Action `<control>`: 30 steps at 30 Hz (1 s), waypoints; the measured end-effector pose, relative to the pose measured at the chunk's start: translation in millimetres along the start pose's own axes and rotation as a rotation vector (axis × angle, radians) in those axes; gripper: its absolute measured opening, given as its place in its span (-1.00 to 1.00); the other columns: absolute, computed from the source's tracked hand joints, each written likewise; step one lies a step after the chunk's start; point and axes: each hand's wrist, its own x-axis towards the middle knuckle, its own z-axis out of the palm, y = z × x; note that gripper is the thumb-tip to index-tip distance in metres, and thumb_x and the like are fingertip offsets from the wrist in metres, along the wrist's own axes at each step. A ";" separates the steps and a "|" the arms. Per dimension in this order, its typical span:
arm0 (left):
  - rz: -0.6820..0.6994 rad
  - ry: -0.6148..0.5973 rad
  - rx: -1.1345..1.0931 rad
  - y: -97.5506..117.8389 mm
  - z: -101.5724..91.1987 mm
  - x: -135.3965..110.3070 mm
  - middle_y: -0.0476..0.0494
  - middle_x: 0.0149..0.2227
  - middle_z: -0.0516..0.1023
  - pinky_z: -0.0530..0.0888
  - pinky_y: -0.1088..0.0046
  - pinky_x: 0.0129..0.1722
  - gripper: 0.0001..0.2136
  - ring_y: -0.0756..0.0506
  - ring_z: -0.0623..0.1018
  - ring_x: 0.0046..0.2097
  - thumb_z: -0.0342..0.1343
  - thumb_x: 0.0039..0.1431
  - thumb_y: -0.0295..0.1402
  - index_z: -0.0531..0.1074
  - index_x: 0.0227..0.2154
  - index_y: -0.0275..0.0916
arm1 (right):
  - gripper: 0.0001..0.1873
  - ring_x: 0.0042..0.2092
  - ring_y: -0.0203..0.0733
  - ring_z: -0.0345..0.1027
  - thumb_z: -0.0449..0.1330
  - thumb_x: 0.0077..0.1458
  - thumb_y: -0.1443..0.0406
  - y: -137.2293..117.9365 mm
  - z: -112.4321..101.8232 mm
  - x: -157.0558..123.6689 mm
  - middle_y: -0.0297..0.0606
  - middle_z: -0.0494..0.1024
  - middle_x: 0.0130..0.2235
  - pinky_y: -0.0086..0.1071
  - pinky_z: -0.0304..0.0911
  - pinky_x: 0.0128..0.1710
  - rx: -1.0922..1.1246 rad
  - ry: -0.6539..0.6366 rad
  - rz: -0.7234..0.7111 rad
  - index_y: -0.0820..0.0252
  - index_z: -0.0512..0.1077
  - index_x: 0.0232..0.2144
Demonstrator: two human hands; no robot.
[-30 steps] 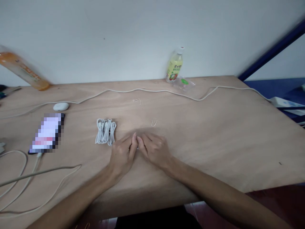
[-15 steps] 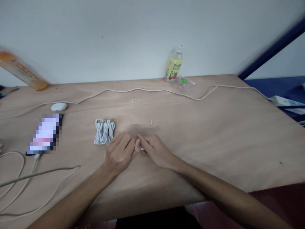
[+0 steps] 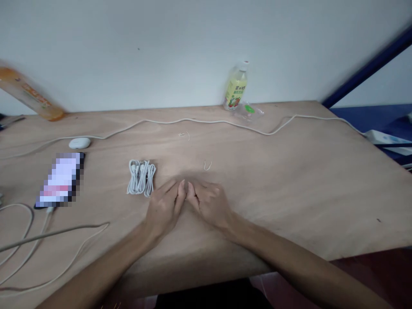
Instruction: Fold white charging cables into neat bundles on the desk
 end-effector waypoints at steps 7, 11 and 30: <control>0.257 -0.016 0.246 -6.4 -5.9 8.0 -0.07 -0.49 0.42 0.33 0.31 -0.39 -0.60 -0.13 0.35 -0.41 -0.08 0.60 -0.48 0.41 -0.44 -0.19 | -0.39 -0.57 -0.33 0.09 -0.03 0.53 0.30 2.8 -11.9 11.4 -0.39 0.33 -0.62 -0.35 -0.01 -0.46 0.184 -0.234 0.301 0.18 0.41 -0.61; 0.294 -0.145 0.240 -7.5 -3.0 8.9 -0.11 -0.41 0.48 0.37 0.30 -0.35 -0.61 -0.15 0.39 -0.36 -0.17 0.65 -0.42 0.45 -0.32 -0.25 | -0.40 -0.55 -0.35 0.00 0.00 0.50 0.31 15.7 -24.0 22.4 -0.42 0.26 -0.62 -0.33 -0.06 -0.45 0.204 -0.299 0.290 0.17 0.29 -0.66; -0.199 -0.456 -0.436 2.5 -3.3 4.7 -0.19 -0.09 0.61 0.59 0.25 -0.05 -0.86 -0.17 0.61 -0.11 -0.14 0.59 -0.39 0.33 -0.08 -0.14 | -0.52 -0.44 -0.23 0.36 0.03 0.55 0.32 47.1 -30.6 23.9 -0.28 0.56 -0.50 -0.28 0.06 -0.40 -0.222 -0.160 -0.330 0.19 0.61 -0.40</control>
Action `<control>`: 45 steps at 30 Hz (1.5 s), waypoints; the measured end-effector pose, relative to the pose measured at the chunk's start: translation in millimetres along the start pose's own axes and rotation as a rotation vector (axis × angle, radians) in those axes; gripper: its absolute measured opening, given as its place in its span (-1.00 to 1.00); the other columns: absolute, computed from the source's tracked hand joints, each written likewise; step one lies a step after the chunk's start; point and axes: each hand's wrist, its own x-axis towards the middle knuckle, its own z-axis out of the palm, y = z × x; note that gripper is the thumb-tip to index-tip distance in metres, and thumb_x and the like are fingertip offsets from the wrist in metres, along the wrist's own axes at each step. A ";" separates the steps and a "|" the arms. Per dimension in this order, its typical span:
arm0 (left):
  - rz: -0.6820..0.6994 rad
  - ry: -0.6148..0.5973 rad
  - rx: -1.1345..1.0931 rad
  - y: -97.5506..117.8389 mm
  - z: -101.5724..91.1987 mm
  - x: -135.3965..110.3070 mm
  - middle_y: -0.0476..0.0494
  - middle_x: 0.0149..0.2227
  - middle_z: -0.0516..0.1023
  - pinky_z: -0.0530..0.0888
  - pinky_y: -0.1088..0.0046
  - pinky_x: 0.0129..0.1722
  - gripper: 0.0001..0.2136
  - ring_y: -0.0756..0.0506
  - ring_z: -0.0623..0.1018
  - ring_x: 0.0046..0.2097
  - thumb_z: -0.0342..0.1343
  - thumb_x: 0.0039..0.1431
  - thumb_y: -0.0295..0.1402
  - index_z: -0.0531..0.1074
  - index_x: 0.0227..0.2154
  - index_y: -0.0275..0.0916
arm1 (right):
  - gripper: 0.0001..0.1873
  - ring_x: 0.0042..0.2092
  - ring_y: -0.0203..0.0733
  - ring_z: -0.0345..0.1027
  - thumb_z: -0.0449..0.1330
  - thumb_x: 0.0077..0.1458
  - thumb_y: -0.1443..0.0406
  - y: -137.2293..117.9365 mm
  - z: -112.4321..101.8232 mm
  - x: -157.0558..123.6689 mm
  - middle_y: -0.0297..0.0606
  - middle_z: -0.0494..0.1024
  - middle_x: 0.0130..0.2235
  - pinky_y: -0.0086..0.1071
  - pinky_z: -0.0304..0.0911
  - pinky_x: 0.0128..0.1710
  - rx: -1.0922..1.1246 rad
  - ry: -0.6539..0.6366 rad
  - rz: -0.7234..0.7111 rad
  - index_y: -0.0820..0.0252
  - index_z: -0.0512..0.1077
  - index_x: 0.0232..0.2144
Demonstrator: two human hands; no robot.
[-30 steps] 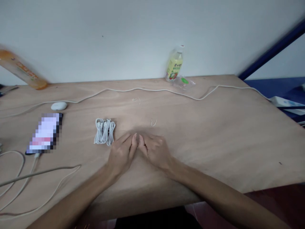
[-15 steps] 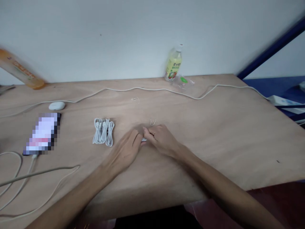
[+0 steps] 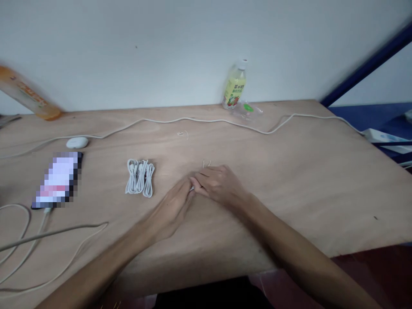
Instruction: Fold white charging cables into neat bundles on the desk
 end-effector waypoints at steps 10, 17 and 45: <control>-0.150 -0.012 -0.295 3.8 -5.1 3.1 -0.09 -0.30 0.52 0.52 0.29 -0.16 -0.66 -0.13 0.49 -0.25 -0.21 0.64 -0.22 0.32 -0.31 -0.11 | -0.53 -0.42 -0.23 0.28 0.03 0.56 0.36 -5.1 -7.4 3.6 -0.32 0.45 -0.49 -0.27 0.05 -0.41 -0.014 0.121 -0.059 0.15 0.50 -0.44; -0.424 -0.237 -0.811 -4.9 -4.3 1.0 -0.07 -0.38 0.42 0.40 0.35 -0.44 -0.60 -0.07 0.37 -0.42 -0.01 0.53 0.03 0.41 -0.32 -0.14 | -0.45 -0.46 -0.23 0.24 -0.02 0.59 0.35 -6.7 -12.4 6.2 -0.34 0.41 -0.54 -0.27 0.07 -0.43 -0.059 0.229 -0.158 0.16 0.50 -0.48; -0.657 -0.341 -1.274 2.3 -0.7 2.0 0.15 -0.44 0.14 -0.04 0.47 -0.50 -0.51 0.07 0.00 -0.48 0.31 0.30 0.15 0.31 -0.29 -0.18 | -0.41 -0.53 -0.31 0.10 -0.04 0.58 0.33 -1.2 3.8 1.9 -0.39 0.33 -0.59 -0.33 0.01 -0.45 0.215 0.114 -0.001 0.16 0.41 -0.56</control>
